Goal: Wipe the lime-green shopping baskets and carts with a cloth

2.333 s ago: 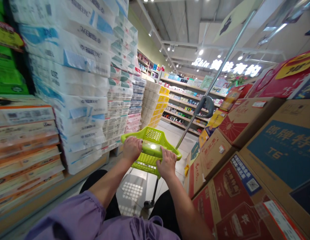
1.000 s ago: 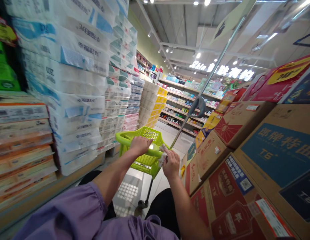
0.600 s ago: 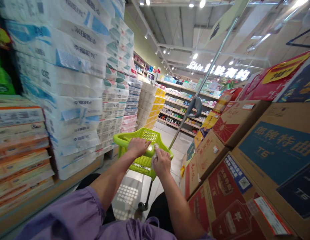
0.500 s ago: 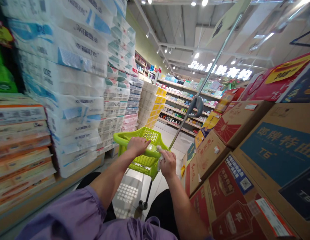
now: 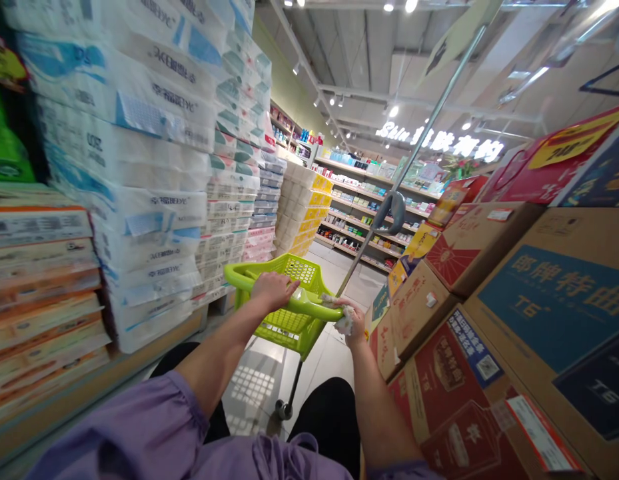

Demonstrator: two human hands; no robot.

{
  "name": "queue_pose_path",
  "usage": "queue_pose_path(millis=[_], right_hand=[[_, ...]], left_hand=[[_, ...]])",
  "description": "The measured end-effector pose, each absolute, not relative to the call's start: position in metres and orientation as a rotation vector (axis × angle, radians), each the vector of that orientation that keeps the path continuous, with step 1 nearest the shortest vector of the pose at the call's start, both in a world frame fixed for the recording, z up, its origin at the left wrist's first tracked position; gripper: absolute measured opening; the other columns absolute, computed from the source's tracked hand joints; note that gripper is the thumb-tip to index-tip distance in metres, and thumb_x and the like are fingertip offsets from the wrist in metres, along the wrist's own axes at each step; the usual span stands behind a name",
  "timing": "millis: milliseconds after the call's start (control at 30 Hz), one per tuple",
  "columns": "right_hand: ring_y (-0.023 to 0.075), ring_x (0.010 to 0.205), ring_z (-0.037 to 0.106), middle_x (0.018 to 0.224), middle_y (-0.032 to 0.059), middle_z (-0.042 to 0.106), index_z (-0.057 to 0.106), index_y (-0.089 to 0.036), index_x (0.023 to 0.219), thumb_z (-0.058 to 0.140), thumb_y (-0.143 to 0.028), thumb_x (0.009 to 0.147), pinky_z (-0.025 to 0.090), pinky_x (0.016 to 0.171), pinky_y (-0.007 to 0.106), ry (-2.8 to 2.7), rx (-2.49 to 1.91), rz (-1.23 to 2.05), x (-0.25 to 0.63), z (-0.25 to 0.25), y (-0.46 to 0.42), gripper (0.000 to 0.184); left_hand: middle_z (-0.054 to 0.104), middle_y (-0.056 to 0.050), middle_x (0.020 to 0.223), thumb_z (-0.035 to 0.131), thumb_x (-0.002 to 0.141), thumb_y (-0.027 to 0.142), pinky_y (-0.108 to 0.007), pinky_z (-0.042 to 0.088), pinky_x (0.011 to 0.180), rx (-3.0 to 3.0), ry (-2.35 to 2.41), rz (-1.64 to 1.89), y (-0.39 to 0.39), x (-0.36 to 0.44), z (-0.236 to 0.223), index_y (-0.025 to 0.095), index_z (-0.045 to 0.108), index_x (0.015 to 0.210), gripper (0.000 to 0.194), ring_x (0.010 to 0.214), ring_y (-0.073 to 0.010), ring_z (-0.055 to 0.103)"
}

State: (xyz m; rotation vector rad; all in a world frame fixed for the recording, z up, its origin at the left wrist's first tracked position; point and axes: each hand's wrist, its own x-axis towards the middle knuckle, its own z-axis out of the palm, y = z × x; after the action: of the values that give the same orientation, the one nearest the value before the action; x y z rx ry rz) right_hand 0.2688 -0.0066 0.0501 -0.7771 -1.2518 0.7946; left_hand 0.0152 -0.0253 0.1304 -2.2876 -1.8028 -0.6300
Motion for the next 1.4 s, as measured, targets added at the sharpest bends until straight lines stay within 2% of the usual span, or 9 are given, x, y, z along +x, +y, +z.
queue_pose_path(millis=[200,367,600,700,800,933,1067,1267,1400], right_hand=[[0.0198,0.077,0.065,0.088,0.008,0.071,0.071,-0.017,0.065,0.049,-0.027,0.055,0.052,0.061,0.029,-1.285,-1.077,0.686,0.275,0.057,0.007,0.027],[0.0142,0.05,0.055,0.079,0.0046,0.071,0.074,-0.016,0.078,0.039,-0.024,0.06,0.044,0.045,0.027,-1.429,-1.306,0.587,0.27,0.068,-0.006,0.04],[0.0226,0.088,0.054,0.077,0.0055,0.069,0.073,-0.022,0.072,0.048,-0.008,0.069,0.043,0.084,0.035,-1.774,-1.421,-0.172,0.235,0.079,-0.051,0.029],[0.0238,0.089,0.054,0.084,0.0073,0.07,0.073,-0.02,0.095,0.047,-0.006,0.075,0.039,0.086,0.038,-1.828,-1.499,-0.313,0.21,0.083,-0.066,0.035],[0.0256,0.095,0.055,0.098,0.0124,0.069,0.057,-0.011,0.127,0.044,-0.007,0.077,0.039,0.088,0.038,-1.885,-1.449,-0.341,0.18,0.085,-0.07,0.052],[0.0309,0.117,0.048,0.13,0.0196,0.056,0.04,-0.008,0.141,0.047,-0.015,0.078,0.034,0.097,0.043,-1.909,-1.405,-0.399,0.154,0.082,-0.063,0.064],[0.0301,0.112,0.054,0.132,0.02,0.054,0.044,-0.008,0.138,0.048,-0.021,0.083,0.035,0.094,0.041,-1.949,-1.457,-0.475,0.168,0.078,-0.055,0.057],[0.0209,0.083,0.06,0.089,0.0101,0.069,0.064,-0.013,0.108,0.041,-0.025,0.094,0.036,0.085,0.034,-1.877,-1.434,-0.62,0.224,0.065,-0.051,0.03],[0.0216,0.086,0.06,0.093,0.0111,0.07,0.065,-0.012,0.101,0.04,-0.024,0.093,0.036,0.086,0.036,-1.8,-1.409,-0.588,0.228,0.059,-0.048,0.028]], left_hand=[[0.072,-0.01,0.093,0.021,0.093,0.059,-0.037,0.041,0.085,-2.276,-1.812,-0.68,-0.028,0.018,0.13,0.02,0.07,0.092,0.063,0.092,-0.0237,0.062],[0.072,-0.011,0.093,0.024,0.094,0.054,-0.038,0.04,0.084,-2.231,-1.863,-0.731,-0.029,0.021,0.128,0.019,0.071,0.087,0.059,0.091,-0.0242,0.063],[0.073,-0.009,0.094,0.03,0.094,0.044,-0.036,0.04,0.086,-2.195,-1.874,-0.699,-0.031,0.021,0.126,0.02,0.072,0.087,0.049,0.091,-0.0222,0.063],[0.073,-0.009,0.093,0.032,0.094,0.04,-0.036,0.04,0.085,-2.201,-1.866,-0.713,-0.03,0.023,0.126,0.019,0.072,0.086,0.045,0.091,-0.0224,0.063],[0.072,-0.012,0.092,0.033,0.094,0.038,-0.038,0.04,0.084,-2.211,-1.851,-0.758,-0.03,0.029,0.125,0.017,0.071,0.085,0.045,0.088,-0.0234,0.063],[0.071,-0.014,0.09,0.029,0.095,0.04,-0.04,0.04,0.084,-2.233,-1.831,-0.776,-0.033,0.043,0.124,0.016,0.071,0.086,0.05,0.089,-0.0252,0.063],[0.071,-0.014,0.096,0.022,0.097,0.041,-0.042,0.04,0.086,-2.297,-1.821,-0.756,-0.031,0.048,0.126,0.016,0.071,0.089,0.056,0.093,-0.0259,0.062],[0.072,-0.011,0.095,0.024,0.096,0.043,-0.036,0.044,0.079,-2.366,-1.895,-0.696,-0.019,0.03,0.129,0.018,0.071,0.091,0.053,0.087,-0.0222,0.062],[0.071,-0.012,0.102,0.026,0.096,0.043,-0.038,0.045,0.08,-2.366,-1.918,-0.693,-0.019,0.028,0.127,0.02,0.071,0.093,0.051,0.09,-0.0249,0.062]])
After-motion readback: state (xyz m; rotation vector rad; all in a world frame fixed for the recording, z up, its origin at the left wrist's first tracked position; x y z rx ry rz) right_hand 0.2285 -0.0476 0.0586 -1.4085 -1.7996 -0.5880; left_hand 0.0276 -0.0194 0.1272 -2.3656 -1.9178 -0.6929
